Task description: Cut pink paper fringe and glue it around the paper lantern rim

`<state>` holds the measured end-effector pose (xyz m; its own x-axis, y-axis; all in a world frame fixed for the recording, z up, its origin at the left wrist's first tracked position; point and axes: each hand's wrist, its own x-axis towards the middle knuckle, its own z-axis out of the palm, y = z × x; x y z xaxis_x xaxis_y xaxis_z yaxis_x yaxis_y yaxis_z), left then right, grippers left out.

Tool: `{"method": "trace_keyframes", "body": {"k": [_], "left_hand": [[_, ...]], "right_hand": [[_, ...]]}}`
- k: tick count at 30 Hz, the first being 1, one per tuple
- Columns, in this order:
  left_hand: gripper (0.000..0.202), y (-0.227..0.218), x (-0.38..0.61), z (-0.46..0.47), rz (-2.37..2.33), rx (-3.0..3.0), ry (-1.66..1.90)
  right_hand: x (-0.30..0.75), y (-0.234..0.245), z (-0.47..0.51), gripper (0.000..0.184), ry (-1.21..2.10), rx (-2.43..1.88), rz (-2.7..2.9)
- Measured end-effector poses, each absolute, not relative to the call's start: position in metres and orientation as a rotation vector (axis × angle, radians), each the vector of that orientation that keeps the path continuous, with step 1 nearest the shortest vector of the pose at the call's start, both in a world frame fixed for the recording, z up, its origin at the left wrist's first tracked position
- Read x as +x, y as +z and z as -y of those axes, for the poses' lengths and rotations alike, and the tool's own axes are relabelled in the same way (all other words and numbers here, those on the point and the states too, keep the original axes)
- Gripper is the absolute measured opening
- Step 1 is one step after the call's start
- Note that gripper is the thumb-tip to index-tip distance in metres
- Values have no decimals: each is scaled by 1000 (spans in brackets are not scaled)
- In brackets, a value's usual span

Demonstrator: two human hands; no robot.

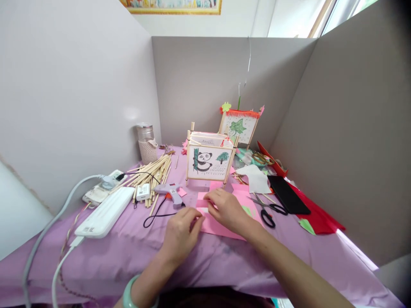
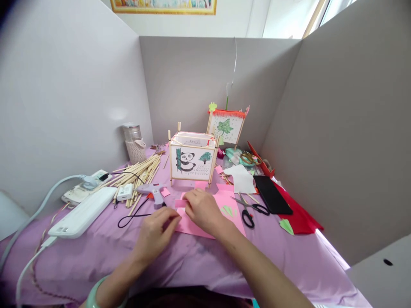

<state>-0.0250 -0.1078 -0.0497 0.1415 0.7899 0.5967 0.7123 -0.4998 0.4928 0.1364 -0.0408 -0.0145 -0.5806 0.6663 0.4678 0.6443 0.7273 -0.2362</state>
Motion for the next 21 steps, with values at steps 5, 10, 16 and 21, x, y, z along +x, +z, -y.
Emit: {"method": "trace_keyframes", "body": {"k": [5,10,16,21], "left_hand": [[13,-49,-28,107,-1579,2179,1350],[20,-50,-29,109,-1537,2199,1345],[21,-50,-36,116,-1533,2231,1226],[20,-52,-39,119,-1481,2266,1196]], "right_hand": [[166,-26,72,23,567,-1092,2277],[158,-30,81,24,670,-1119,2233],[144,-37,82,21,560,-1222,2221],[140,-41,85,18,438,-1281,2230]]}}
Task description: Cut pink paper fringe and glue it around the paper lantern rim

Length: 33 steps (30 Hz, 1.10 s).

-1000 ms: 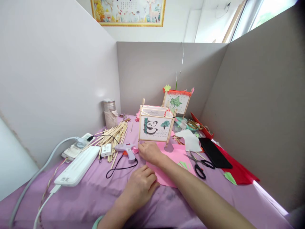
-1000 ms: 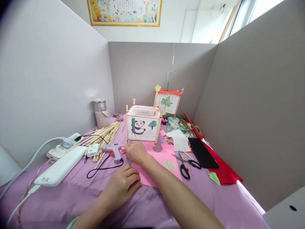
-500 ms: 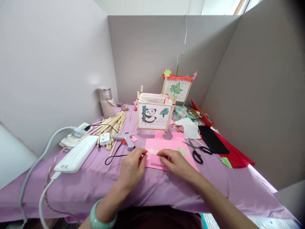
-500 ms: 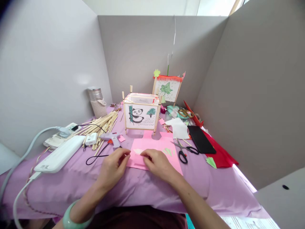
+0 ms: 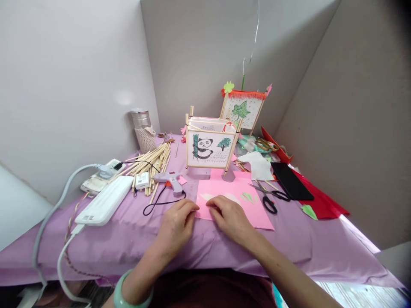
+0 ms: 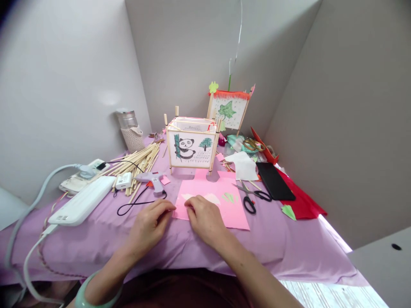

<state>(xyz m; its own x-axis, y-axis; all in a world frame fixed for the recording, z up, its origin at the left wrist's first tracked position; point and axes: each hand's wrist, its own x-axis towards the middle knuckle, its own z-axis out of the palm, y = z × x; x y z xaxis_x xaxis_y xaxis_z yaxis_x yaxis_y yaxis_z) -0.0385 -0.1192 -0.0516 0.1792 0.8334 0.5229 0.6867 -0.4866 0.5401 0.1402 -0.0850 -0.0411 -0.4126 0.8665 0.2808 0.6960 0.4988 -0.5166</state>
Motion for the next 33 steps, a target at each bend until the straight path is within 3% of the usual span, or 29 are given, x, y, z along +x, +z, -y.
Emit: {"method": "trace_keyframes", "body": {"k": [10,33], "left_hand": [[19,-52,-41,117,-1527,2382,1098],[18,-53,-44,117,-1536,2457,1010]], "right_hand": [[132,-42,93,18,255,-1401,2266],[123,-46,95,17,223,-1445,2224]]}}
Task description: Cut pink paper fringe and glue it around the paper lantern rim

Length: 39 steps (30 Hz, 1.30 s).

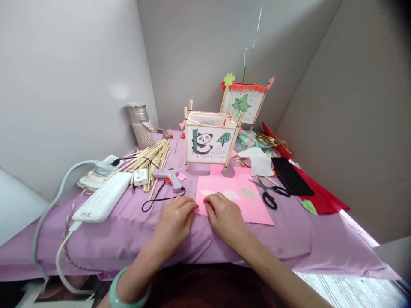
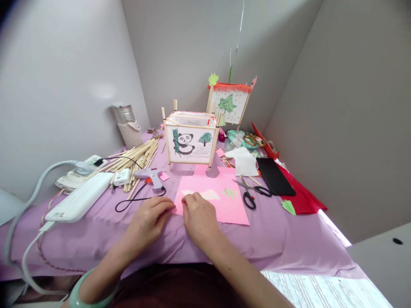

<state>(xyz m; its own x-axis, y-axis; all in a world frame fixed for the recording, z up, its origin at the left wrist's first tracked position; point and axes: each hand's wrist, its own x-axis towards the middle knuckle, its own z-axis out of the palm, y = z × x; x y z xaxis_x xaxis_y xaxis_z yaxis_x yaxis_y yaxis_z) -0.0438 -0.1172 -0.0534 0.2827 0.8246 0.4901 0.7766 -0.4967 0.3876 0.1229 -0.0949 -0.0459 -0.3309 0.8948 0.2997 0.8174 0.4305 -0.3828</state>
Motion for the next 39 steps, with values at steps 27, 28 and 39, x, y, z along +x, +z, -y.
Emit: {"method": "trace_keyframes", "body": {"k": [27,28,39], "left_hand": [[16,-42,-38,110,-1474,2918,550],[15,-43,-38,110,-1471,2916,554],[14,-41,-36,109,-1506,2880,624]], "right_hand": [[157,-45,108,9,-59,-1050,2466],[155,-47,107,8,-132,-1042,2490],[148,-56,95,9,-501,-965,2482]]}}
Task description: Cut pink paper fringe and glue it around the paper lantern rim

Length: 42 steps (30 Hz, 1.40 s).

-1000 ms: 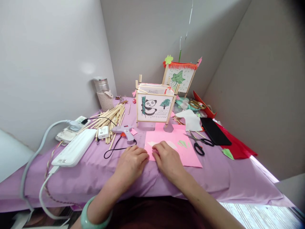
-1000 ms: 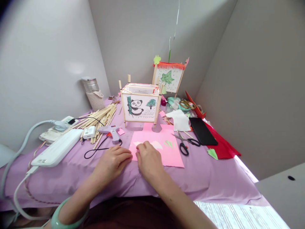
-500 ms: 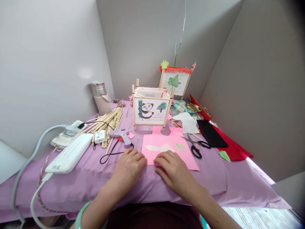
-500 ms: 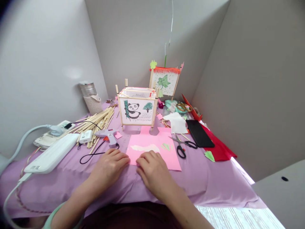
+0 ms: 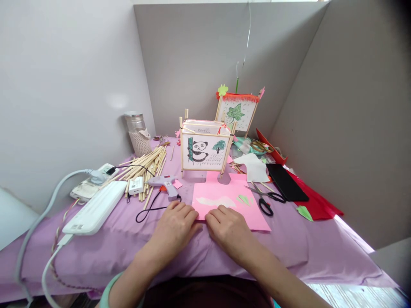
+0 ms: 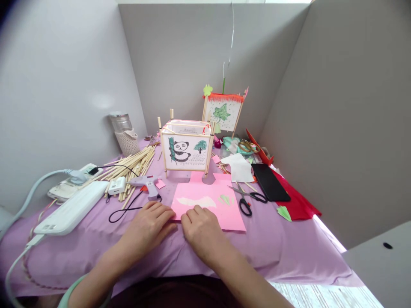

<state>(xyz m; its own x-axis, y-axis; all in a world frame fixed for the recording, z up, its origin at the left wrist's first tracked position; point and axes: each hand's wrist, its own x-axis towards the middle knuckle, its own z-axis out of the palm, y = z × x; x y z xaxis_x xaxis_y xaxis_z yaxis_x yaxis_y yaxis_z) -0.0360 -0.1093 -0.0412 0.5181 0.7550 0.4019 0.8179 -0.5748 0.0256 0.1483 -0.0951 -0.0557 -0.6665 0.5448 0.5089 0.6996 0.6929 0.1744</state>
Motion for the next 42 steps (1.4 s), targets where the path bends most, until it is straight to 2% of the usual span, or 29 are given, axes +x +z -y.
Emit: {"method": "trace_keyframes", "body": {"k": [4,8,11,19,32,42], "left_hand": [[16,-42,-32,106,1392,-2554,-543],[19,-47,-32,102,1390,-2560,-541],[20,-48,-32,102,1406,-2569,-546],[23,-45,-27,103,1504,-2575,-475],[23,-46,-23,97,1575,-2529,-489],[29,-32,-13,88,1717,-2491,-378]], "right_hand": [[148,-55,94,17,-440,-987,2394],[151,-44,99,7,-192,-1069,2429],[152,-36,100,21,-72,-1123,2468],[143,-37,92,6,-152,-1290,2531],[141,-32,83,14,-149,-1364,2590],[137,0,59,19,141,-1478,2842]]}}
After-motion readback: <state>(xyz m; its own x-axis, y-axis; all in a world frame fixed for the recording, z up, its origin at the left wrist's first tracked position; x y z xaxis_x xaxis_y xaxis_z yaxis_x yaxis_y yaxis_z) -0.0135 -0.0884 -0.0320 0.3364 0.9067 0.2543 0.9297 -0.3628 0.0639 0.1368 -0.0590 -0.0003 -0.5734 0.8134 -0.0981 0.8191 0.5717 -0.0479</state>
